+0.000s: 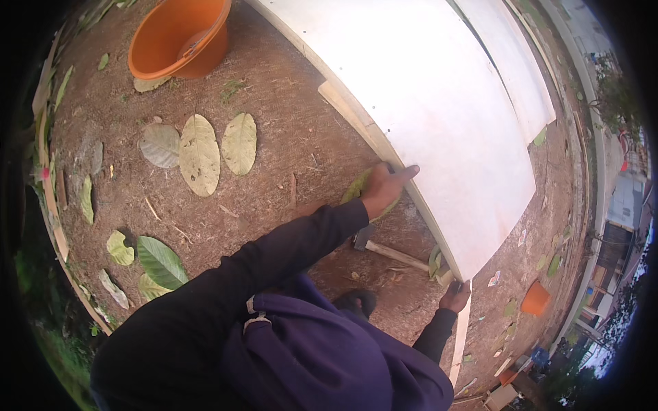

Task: The person measures and cuts a wooden plank using a tape measure and hand saw, then positions it under a large white board and hammers nails to secure it.

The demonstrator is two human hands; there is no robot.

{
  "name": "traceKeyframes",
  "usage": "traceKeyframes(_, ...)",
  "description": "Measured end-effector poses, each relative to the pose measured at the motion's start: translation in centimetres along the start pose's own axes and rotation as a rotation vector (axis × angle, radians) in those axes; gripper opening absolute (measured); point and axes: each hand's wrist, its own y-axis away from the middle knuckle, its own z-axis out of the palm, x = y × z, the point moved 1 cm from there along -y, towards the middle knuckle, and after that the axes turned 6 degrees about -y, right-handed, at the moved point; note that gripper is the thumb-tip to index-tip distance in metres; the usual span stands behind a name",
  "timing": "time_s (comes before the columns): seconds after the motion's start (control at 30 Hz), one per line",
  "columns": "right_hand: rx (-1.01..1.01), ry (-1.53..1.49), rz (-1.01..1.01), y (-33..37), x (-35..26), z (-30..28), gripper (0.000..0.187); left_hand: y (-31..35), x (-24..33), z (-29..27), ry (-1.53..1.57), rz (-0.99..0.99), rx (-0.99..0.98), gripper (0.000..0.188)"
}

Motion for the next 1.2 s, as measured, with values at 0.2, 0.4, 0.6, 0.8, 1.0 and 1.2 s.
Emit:
traceKeyframes(0.2, -0.293, 0.792, -0.489, -2.4, 0.4, -3.8, 0.039, -0.1, 0.4, 0.0, -0.037, 0.097, 0.008, 0.046)
traceKeyframes(0.4, -0.235, 0.827, -0.474, -2.8, 0.1, -6.3, 0.039, -0.3, 0.4, 0.3, -0.113, 0.084, -0.065, 0.048)
traceKeyframes(0.6, 0.052, 0.098, 0.147, 1.9, -1.1, 0.6, 0.032, -0.6, -0.1, -1.3, 0.021, 0.101, -0.075, 0.056)
traceKeyframes(0.8, 0.088, 0.172, 0.257, 1.5, -2.3, -0.8, 0.035, 1.4, 2.0, -7.9, -0.314, -0.235, -0.292, 0.059)
traceKeyframes(1.0, -0.021, 0.191, 0.307, 0.7, -2.2, -1.3, 0.023, 4.8, 5.9, -19.5, -0.39, 0.051, -0.064, 0.038)
traceKeyframes(1.2, 0.041, 0.272, 0.39, 0.3, -4.0, -0.3, 0.02, 7.6, 13.8, -20.6, -0.288, 0.033, 0.476, 0.031)
